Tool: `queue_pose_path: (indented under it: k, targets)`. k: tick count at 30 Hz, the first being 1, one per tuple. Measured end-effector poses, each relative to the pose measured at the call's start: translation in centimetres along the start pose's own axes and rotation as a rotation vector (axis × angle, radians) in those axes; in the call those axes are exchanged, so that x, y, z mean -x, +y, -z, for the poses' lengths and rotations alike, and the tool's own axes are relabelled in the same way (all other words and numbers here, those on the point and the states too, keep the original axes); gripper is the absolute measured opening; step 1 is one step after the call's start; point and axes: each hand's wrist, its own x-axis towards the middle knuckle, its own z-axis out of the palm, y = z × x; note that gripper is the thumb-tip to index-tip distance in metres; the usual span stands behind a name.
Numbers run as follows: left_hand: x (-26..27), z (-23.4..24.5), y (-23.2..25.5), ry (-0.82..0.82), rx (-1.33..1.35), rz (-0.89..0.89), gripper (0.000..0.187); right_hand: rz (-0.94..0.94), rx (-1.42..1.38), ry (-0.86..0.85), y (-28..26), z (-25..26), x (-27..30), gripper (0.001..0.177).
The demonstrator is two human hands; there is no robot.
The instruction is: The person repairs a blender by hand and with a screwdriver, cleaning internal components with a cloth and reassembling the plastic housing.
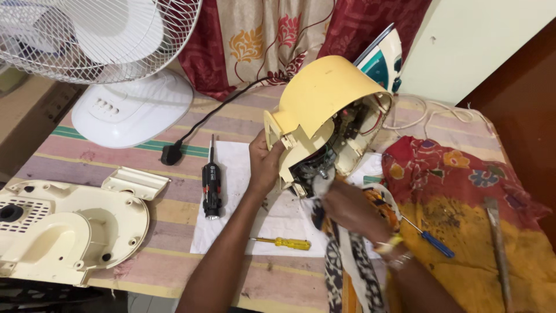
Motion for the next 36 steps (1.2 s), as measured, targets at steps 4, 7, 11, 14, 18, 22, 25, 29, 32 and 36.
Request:
queue_pose_path:
  k: [4,7,11,14,18,22,25,29,32,36]
  targets:
    - [0.3,0.4,-0.5,0.008,-0.008,-0.028,0.03,0.062,-0.223,0.187,0.8,0.1,1.9,0.018]
    - [0.1,0.5,-0.9,0.017,-0.023,-0.026,0.026,-0.047,-0.083,0.018,-0.2,-0.2,1.0,0.022]
    - [0.4,0.8,-1.0,0.03,-0.051,-0.048,0.025,0.102,-0.068,0.186,-1.5,-0.2,1.5,0.019]
    - [0.3,0.9,-1.1,0.027,-0.048,-0.054,0.024,-0.025,-0.006,0.125,-2.3,-0.8,0.6,0.018]
    - [0.4,1.0,-1.4,0.032,-0.069,-0.058,0.022,0.05,-0.023,0.274,-2.1,-1.6,-0.3,0.015]
    - [0.3,0.9,-0.9,0.025,-0.074,-0.083,0.025,-0.078,-0.167,0.108,-1.2,-1.1,1.1,0.015]
    - [0.6,0.7,-1.0,0.024,-0.06,-0.075,0.026,-0.035,-0.067,0.144,-0.6,-1.5,2.0,0.013]
    - [0.4,0.7,-0.9,0.007,-0.05,-0.09,0.026,-0.007,-0.193,0.241,-0.7,-2.9,2.0,0.015]
    - [0.4,0.8,-0.9,0.015,-0.029,-0.076,0.026,0.007,-0.341,0.358,-0.4,-4.0,2.6,0.014]
    - [0.5,0.7,-1.0,0.014,-0.014,-0.057,0.024,-0.368,-0.568,0.233,1.2,-4.8,3.9,0.023]
